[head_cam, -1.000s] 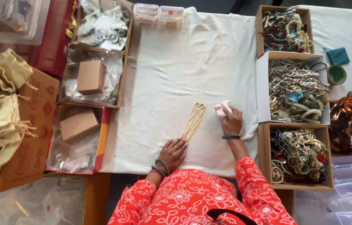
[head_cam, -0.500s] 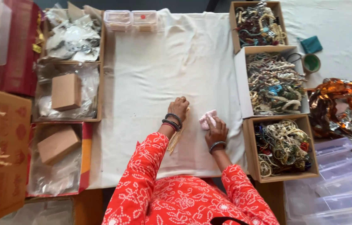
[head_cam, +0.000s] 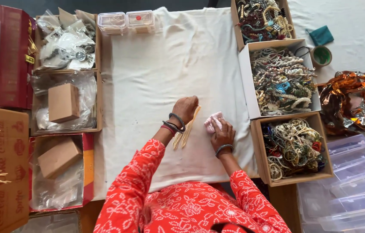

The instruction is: The person cleans a gold-colored chain with a pink cloth on a white surface, then coils it and places it into a small plastic container. They then place the container into a small cloth pouch and put the pouch into a larger plastic container.

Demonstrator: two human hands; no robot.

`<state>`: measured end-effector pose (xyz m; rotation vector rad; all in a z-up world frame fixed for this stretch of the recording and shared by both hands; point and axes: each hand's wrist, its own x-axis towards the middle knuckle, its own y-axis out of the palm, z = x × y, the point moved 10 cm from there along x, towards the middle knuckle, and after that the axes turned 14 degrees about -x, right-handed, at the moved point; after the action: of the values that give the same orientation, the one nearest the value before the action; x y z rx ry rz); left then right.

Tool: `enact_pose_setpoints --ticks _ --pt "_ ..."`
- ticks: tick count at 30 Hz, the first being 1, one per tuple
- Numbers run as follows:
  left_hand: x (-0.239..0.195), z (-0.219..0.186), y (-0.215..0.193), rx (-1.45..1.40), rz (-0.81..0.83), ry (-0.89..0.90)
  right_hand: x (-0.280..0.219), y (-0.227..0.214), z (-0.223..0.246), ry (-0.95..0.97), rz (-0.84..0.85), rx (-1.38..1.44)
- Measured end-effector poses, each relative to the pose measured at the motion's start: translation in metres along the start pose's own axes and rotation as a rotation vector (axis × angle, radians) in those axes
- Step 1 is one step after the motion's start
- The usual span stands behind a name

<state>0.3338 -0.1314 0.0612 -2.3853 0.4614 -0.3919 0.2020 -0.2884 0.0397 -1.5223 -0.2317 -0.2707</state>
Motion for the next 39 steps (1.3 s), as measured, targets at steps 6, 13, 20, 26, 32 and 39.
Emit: enact_pose_setpoints --ticks 6,13,20,26,32,39 --pt "0.02 -0.122 -0.101 -0.22 -0.077 0.219 -0.002 0.002 -0.002 0.005 0.001 0.007" --pt "-0.004 -0.128 -0.106 -0.165 -0.207 0.339 -0.001 0.0 0.001 0.003 0.026 0.005" --pt "-0.137 -0.018 -0.031 -0.09 -0.223 0.064 -0.003 0.008 -0.002 0.009 0.048 -0.022" --pt "-0.235 0.007 -0.016 -0.043 -0.297 -0.143 -0.004 0.007 -0.003 0.013 0.035 -0.009" --pt "-0.265 -0.009 -0.026 0.034 -0.301 -0.097 -0.027 0.023 0.044 -0.072 -0.061 0.298" --pt "-0.282 0.007 -0.005 0.127 -0.205 -0.107 -0.049 0.005 0.17 -0.677 -0.01 0.301"
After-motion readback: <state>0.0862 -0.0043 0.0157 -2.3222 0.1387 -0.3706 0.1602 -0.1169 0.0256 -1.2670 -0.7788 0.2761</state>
